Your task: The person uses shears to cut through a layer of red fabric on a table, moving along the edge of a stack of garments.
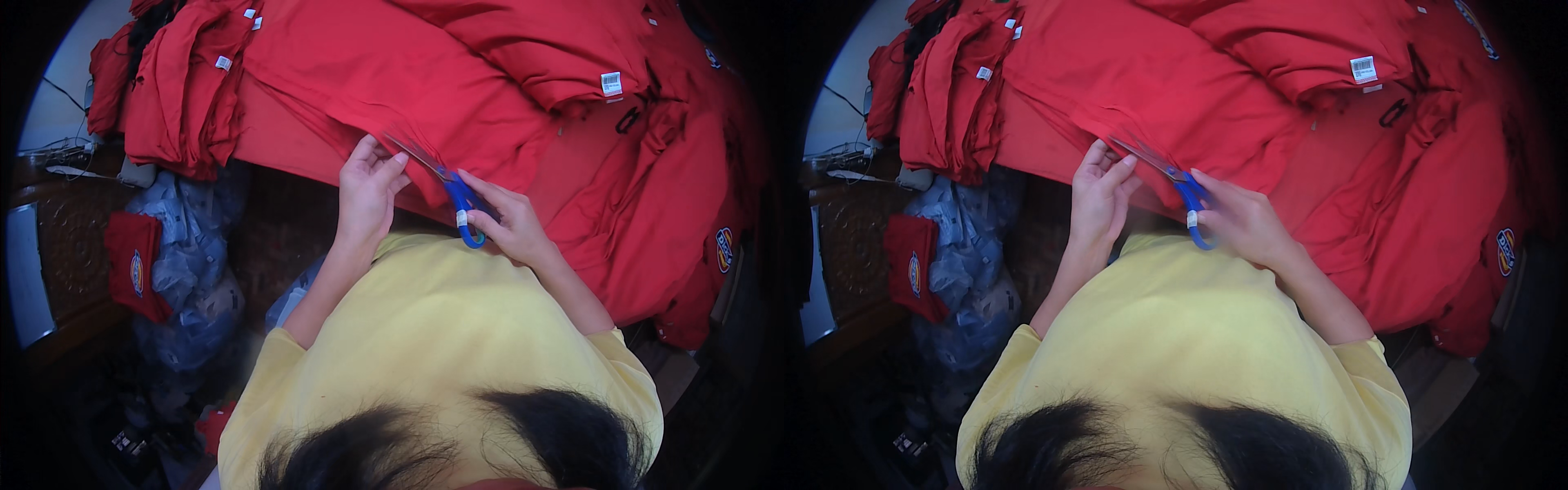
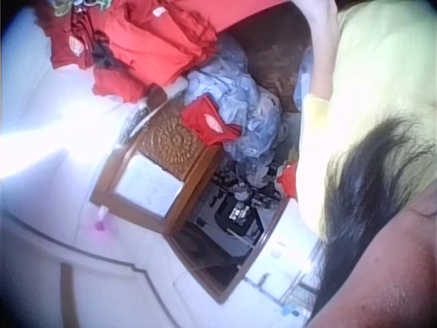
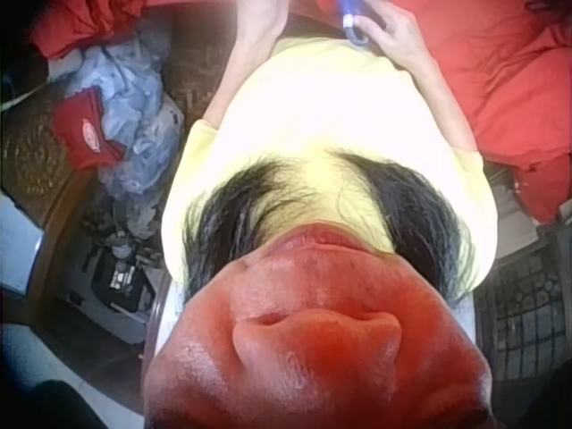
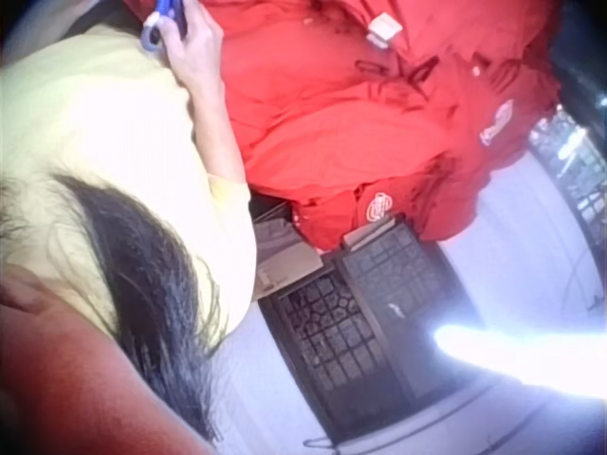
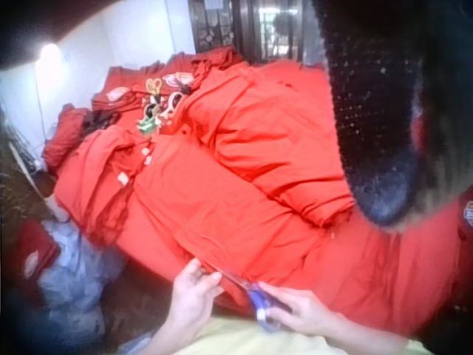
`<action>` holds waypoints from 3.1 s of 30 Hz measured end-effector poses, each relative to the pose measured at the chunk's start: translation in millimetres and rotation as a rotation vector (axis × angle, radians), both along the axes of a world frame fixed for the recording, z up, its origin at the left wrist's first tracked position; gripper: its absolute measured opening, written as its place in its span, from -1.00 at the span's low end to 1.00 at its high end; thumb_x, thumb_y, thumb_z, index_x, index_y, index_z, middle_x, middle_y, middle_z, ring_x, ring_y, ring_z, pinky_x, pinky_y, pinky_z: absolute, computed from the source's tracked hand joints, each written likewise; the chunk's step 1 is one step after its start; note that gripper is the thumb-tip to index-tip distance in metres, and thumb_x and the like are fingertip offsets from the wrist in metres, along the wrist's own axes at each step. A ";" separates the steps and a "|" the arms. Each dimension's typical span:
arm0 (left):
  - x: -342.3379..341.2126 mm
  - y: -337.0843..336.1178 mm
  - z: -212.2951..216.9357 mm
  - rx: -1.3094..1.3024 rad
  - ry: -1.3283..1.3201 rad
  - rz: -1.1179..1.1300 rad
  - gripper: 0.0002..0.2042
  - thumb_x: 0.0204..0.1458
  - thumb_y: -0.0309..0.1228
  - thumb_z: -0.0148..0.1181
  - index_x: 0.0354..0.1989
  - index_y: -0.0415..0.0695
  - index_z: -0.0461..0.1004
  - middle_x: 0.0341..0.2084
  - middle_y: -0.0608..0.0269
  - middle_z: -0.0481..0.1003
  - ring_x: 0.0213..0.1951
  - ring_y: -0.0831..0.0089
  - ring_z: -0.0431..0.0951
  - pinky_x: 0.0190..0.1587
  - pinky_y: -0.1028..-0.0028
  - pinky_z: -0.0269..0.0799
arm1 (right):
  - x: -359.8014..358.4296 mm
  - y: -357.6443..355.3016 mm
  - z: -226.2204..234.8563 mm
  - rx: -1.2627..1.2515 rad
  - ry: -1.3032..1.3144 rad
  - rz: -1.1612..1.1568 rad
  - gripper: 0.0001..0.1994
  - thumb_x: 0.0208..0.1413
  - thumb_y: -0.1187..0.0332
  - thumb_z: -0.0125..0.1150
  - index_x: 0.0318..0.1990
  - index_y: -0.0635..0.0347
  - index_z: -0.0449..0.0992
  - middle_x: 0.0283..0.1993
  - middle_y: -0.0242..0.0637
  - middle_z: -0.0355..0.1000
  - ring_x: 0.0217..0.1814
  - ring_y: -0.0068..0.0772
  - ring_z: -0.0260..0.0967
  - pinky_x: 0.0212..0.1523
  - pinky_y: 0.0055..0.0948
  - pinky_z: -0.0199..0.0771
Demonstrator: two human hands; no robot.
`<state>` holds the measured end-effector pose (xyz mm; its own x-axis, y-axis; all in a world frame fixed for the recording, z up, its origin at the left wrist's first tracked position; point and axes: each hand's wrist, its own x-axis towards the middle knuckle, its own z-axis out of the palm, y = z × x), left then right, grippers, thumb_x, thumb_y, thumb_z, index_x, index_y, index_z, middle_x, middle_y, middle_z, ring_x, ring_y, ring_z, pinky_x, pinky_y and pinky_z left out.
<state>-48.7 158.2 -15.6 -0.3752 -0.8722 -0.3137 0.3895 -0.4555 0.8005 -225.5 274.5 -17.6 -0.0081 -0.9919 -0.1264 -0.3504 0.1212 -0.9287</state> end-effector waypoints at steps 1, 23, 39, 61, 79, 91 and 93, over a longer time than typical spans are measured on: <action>0.6 0.9 1.2 -0.015 -0.014 -0.021 -0.69 0.04 -0.65 0.04 0.00 -0.25 0.31 -0.20 0.19 0.43 -0.19 0.44 0.50 -0.12 0.42 0.50 | 0.7 -1.9 2.8 -0.021 0.040 0.007 -0.53 0.09 0.48 0.07 0.21 0.17 0.28 -0.09 -0.11 0.46 -0.14 -0.49 0.42 -0.07 -0.50 0.37; 9.8 -9.6 -4.8 -0.053 0.048 -0.051 -0.55 0.01 -0.67 0.07 0.13 -0.22 0.23 -0.17 0.24 0.41 -0.16 0.52 0.46 -0.13 0.53 0.44 | -4.6 -21.4 -1.7 0.215 -0.512 -0.047 -0.53 0.11 0.45 0.05 0.22 0.20 0.25 -0.24 -0.30 0.44 -0.36 -0.62 0.36 -0.29 -0.62 0.39; 25.4 -44.5 -47.0 0.325 0.126 -0.134 -0.76 0.11 -0.47 0.05 -0.05 -0.21 0.30 -0.19 0.17 0.48 -0.14 0.32 0.52 -0.08 0.26 0.46 | 47.7 -92.2 -25.5 -0.029 -0.195 -0.280 -0.46 -0.02 0.53 0.09 0.18 0.12 0.15 -0.18 -0.09 0.35 -0.13 -0.20 0.42 -0.09 -0.35 0.37; 72.0 -140.3 -18.4 0.021 0.107 0.091 -0.73 0.07 -0.64 -0.02 -0.03 -0.25 0.36 -0.13 0.20 0.44 -0.07 0.44 0.44 -0.01 0.44 0.37 | 75.0 -142.7 0.5 -0.183 0.378 0.024 -0.48 0.06 0.37 0.17 0.20 0.22 0.25 -0.30 -0.08 0.38 -0.34 -0.21 0.39 -0.25 -0.41 0.40; 76.9 -147.5 2.0 -0.022 0.002 -0.063 -0.55 0.02 -0.64 0.05 0.14 -0.15 0.24 -0.06 0.22 0.39 0.00 0.40 0.40 0.04 0.32 0.32 | 72.6 -164.4 6.2 -0.264 0.238 0.032 -0.52 0.09 0.48 0.11 0.21 0.20 0.27 -0.29 -0.20 0.44 -0.44 -0.59 0.32 -0.34 -0.56 0.39; 74.2 -169.3 13.3 -0.088 0.159 0.003 -0.58 0.02 -0.68 0.02 0.11 -0.22 0.26 -0.04 0.21 0.40 0.02 0.46 0.38 0.09 0.46 0.27 | 72.0 -175.4 16.8 -0.226 0.225 0.028 -0.49 0.06 0.43 0.18 0.20 0.21 0.27 -0.25 -0.16 0.43 -0.33 -0.46 0.37 -0.25 -0.55 0.39; 73.6 -171.2 19.7 -0.137 0.087 -0.041 -0.58 0.03 -0.67 0.02 0.11 -0.23 0.27 -0.03 0.20 0.40 0.02 0.47 0.38 0.09 0.48 0.26 | 72.6 -180.2 23.7 -0.196 0.194 0.031 -0.50 0.06 0.43 0.17 0.20 0.20 0.27 -0.26 -0.16 0.42 -0.33 -0.46 0.37 -0.25 -0.55 0.38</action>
